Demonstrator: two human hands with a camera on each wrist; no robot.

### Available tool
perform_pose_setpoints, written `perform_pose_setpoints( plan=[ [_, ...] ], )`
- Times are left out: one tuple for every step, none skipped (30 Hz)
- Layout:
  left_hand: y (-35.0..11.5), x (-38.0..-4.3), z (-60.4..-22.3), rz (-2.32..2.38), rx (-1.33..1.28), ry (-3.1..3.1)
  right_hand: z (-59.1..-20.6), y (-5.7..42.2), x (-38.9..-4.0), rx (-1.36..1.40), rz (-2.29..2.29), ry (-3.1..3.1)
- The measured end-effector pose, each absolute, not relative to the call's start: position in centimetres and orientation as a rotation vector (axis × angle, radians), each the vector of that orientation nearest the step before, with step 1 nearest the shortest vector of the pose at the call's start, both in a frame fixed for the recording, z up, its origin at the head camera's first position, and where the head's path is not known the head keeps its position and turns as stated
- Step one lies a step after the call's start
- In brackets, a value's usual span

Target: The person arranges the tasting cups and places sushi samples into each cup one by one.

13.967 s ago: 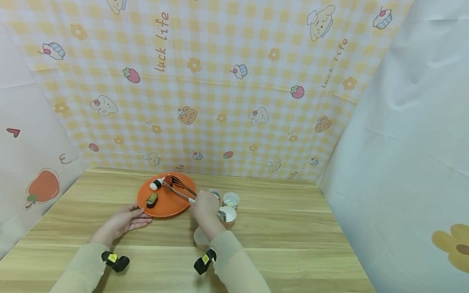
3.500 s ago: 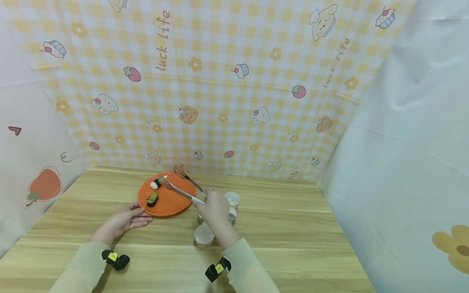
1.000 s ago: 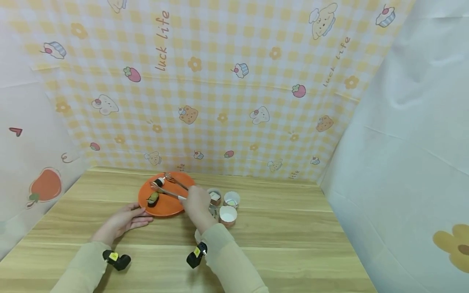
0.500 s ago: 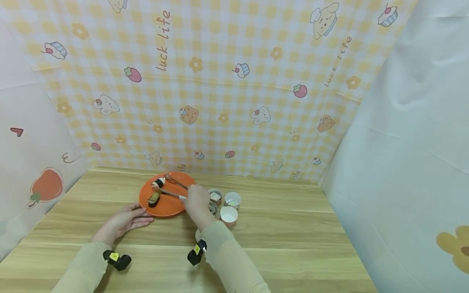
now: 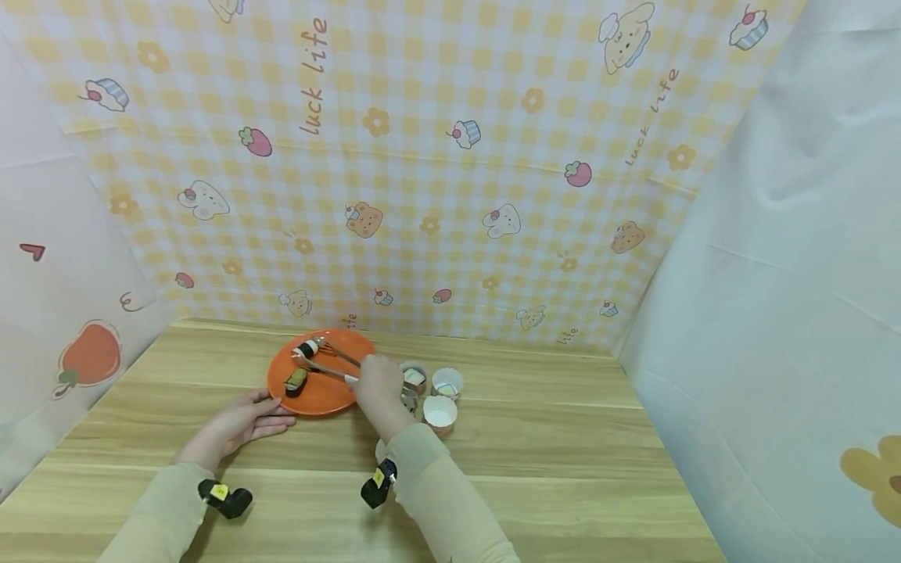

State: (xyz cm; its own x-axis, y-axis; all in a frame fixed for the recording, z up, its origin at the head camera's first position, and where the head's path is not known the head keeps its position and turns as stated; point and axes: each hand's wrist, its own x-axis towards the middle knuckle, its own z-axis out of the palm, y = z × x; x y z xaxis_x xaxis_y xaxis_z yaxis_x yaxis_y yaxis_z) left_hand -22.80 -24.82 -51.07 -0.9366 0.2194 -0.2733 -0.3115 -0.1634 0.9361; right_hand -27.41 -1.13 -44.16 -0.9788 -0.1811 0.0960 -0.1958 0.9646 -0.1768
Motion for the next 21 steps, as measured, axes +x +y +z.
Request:
perform_pose_setpoints(
  plan=[
    [-24.82,-22.79,-51.09,2.160,-0.107,1.765,-44.18,-1.15,-27.39,0.291,0.284,-3.037],
    [-24.81,-22.78,-51.10,2.161,-0.111,1.764,-44.18,-1.15,-27.38,0.291,0.286,-3.036],
    [-24.81,-22.78,-51.13,2.162,-0.112,1.763,-44.15,-1.15,-27.36,0.291,0.295,-3.036],
    [-24.80,-22.77,-51.14,2.163,-0.115,1.763,-44.14,-1.15,-27.35,0.293,0.303,-3.037],
    [-24.80,-22.77,-51.16,2.165,-0.116,1.763,-44.12,-1.15,-27.35,0.294,0.315,-3.039],
    [-24.79,-22.76,-51.18,2.167,-0.119,1.764,-44.10,-1.14,-27.36,0.297,0.324,-3.038],
    [-24.78,-22.76,-51.18,2.165,-0.119,1.766,-44.08,-1.12,-27.38,0.300,0.327,-3.037],
    [-24.78,-22.76,-51.18,2.165,-0.119,1.766,-44.05,-1.10,-27.41,0.302,0.332,-3.040],
    [-24.78,-22.77,-51.19,2.164,-0.116,1.768,-44.03,-1.08,-27.45,0.303,0.333,-3.043],
    [-24.77,-22.76,-51.20,2.163,-0.115,1.768,-44.03,-1.06,-27.49,0.298,0.335,-3.048],
    [-24.77,-22.77,-51.22,2.162,-0.114,1.769,-44.01,-1.04,-27.55,0.294,0.335,-3.050],
    [-24.78,-22.77,-51.22,2.162,-0.111,1.767,-44.01,-1.01,-27.60,0.289,0.326,-3.053],
    [-24.79,-22.78,-51.24,2.163,-0.108,1.766,-44.00,-0.99,-27.64,0.282,0.327,-3.059],
    [-24.80,-22.80,-51.27,2.164,-0.107,1.765,-43.99,-0.96,-27.69,0.272,0.330,-3.065],
    [-24.82,-22.81,-51.28,2.166,-0.106,1.764,-43.99,-0.94,-27.73,0.268,0.328,-3.068],
    [-24.85,-22.82,-51.29,2.166,-0.105,1.764,-43.97,-0.90,-27.74,0.262,0.327,-3.071],
    [-24.86,-22.83,-51.29,2.168,-0.107,1.763,-43.94,-0.87,-27.73,0.261,0.325,-3.073],
    [-24.88,-22.84,-51.29,2.169,-0.105,1.763,-43.94,-0.82,-27.71,0.260,0.327,-3.075],
    [-24.88,-22.85,-51.29,2.170,-0.107,1.764,-43.94,-0.77,-27.68,0.257,0.338,-3.077],
    [-24.89,-22.86,-51.30,2.168,-0.103,1.765,-43.94,-0.72,-27.65,0.258,0.338,-3.076],
    [-24.89,-22.87,-51.29,2.167,-0.100,1.764,-43.94,-0.66,-27.60,0.257,0.343,-3.075]
  ],
)
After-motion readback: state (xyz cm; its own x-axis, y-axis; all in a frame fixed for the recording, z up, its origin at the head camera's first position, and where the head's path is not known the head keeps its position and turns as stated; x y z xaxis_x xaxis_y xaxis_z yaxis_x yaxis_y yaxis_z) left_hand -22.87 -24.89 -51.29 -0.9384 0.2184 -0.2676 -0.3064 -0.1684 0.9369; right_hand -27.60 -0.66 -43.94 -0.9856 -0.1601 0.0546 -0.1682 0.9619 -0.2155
